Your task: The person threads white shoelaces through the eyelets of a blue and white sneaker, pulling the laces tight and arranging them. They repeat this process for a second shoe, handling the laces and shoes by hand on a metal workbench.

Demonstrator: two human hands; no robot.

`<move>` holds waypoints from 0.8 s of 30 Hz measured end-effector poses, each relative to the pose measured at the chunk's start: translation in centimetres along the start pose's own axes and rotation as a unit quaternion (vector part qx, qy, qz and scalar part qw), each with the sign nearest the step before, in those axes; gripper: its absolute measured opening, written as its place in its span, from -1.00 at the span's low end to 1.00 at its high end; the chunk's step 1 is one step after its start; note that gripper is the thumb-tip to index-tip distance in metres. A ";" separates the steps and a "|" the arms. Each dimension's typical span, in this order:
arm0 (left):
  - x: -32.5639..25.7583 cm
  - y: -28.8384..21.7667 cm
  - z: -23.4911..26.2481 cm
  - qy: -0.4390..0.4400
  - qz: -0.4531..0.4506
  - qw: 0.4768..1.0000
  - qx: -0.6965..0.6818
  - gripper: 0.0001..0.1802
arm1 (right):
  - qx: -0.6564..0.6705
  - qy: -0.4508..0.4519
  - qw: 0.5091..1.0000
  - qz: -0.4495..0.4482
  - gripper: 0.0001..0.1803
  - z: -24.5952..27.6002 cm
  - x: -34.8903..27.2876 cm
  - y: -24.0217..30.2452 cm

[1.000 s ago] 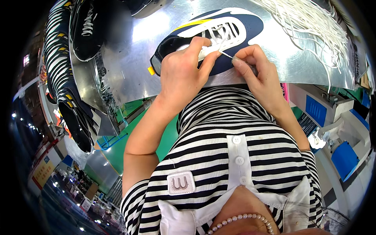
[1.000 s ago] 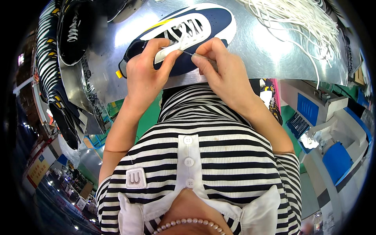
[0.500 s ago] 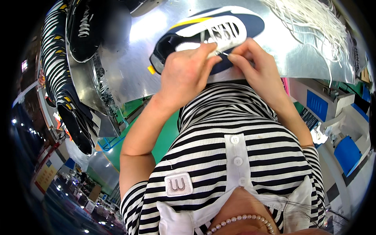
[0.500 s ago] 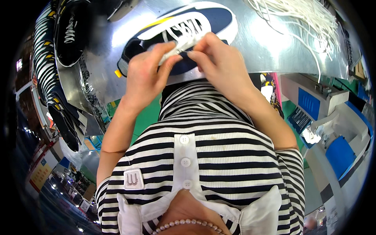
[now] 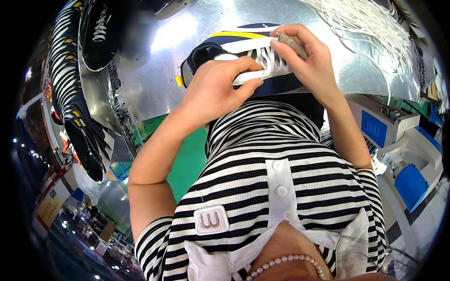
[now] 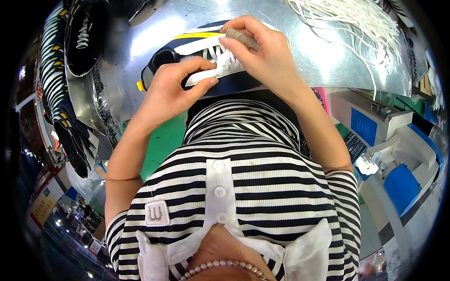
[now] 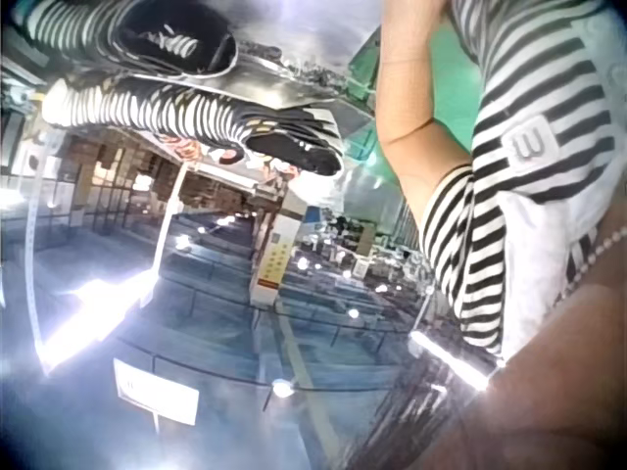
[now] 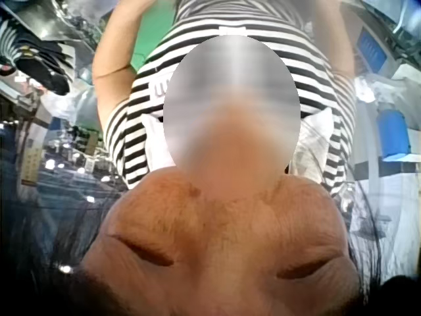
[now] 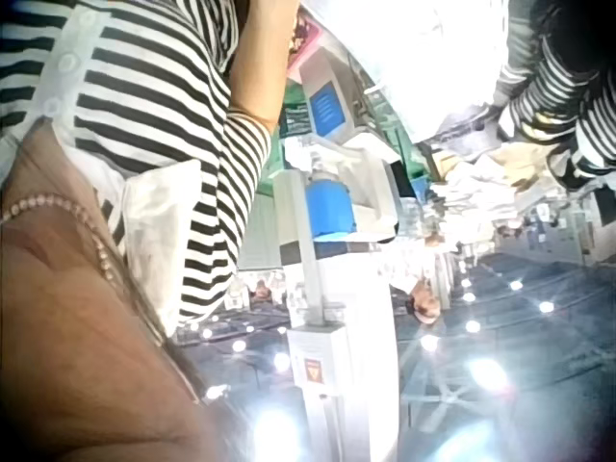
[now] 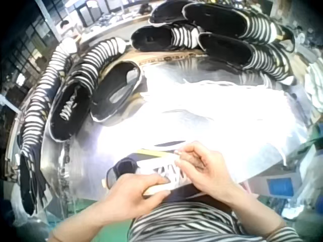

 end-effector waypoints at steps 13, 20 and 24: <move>1.6 2.6 3.0 0.180 0.287 0.889 -0.307 -0.69 | 0.009 0.176 0.978 0.110 -0.80 1.4 0.3 -1.1; 2.8 2.2 1.9 0.162 0.091 0.978 -0.093 -0.80 | -0.104 0.235 0.958 0.130 -0.76 0.7 0.2 -0.7; 2.1 2.1 2.1 0.191 0.019 0.968 0.161 -0.82 | -0.164 0.218 0.944 0.186 -0.72 0.2 0.1 -0.7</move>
Point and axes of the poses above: each hand's wrist, its own x-axis towards the middle knuckle, its own z-axis out of the back of the hand, y = z × x, the point moved 2 cm from there along x, towards the middle knuckle, and after that the axes turned 2 degrees about -z, right-handed, at the moved point
